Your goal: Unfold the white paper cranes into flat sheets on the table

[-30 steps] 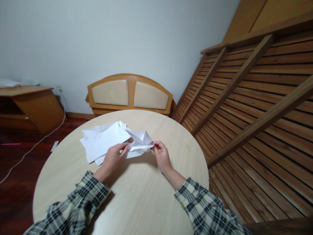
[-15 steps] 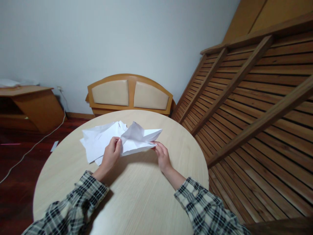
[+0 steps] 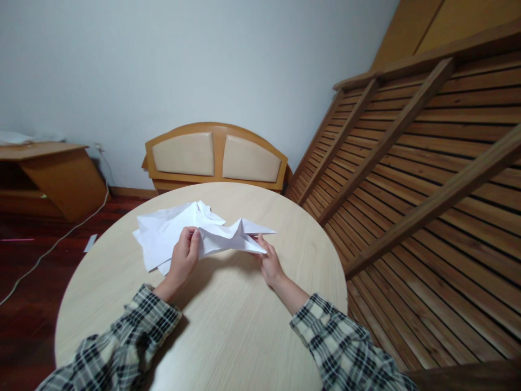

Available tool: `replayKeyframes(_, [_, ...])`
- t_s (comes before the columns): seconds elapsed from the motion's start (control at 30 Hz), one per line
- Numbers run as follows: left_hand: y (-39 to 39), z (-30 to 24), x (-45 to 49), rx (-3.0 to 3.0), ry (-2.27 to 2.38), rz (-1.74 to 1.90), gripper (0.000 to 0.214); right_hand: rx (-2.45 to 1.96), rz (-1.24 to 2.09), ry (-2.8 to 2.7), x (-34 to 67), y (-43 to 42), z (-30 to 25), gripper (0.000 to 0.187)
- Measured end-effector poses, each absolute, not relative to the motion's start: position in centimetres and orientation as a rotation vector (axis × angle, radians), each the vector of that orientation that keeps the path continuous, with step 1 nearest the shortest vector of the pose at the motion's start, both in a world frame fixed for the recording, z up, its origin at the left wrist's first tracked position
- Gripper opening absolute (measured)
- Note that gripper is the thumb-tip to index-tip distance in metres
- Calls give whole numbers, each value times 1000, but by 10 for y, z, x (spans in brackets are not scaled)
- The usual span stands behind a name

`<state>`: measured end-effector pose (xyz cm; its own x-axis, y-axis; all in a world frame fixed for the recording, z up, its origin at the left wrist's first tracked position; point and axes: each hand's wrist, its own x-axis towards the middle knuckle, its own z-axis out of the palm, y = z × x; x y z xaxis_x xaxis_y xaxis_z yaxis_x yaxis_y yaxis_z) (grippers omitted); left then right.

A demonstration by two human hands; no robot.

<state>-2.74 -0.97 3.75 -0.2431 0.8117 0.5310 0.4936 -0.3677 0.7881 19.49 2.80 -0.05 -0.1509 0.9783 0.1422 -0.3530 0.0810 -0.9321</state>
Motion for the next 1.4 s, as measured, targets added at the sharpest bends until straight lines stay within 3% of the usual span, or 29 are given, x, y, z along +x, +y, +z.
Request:
replayKeyframes(0.47, [-5, 31, -36, 1897, 1792, 1549, 22, -886, 1433, -1179, 189, 23, 7, 37])
replayKeyframes(0.87, [-9, 35, -32, 2015, 1623, 1458, 21, -982, 1351, -1188, 190, 32, -2, 31])
replayKeyframes(1.07, [-14, 46, -24, 1840, 1510, 1589, 20, -1036, 1342, -1143, 192, 37, -10, 15])
replayKeyframes(1.27, [-6, 43, -28, 1538, 1544, 1709, 20, -979, 1326, -1000, 196, 38, -7, 16])
replayKeyframes(1.4, [6, 32, -37, 1332, 1563, 1701, 18, -882, 1410, -912, 197, 36, -1, 26])
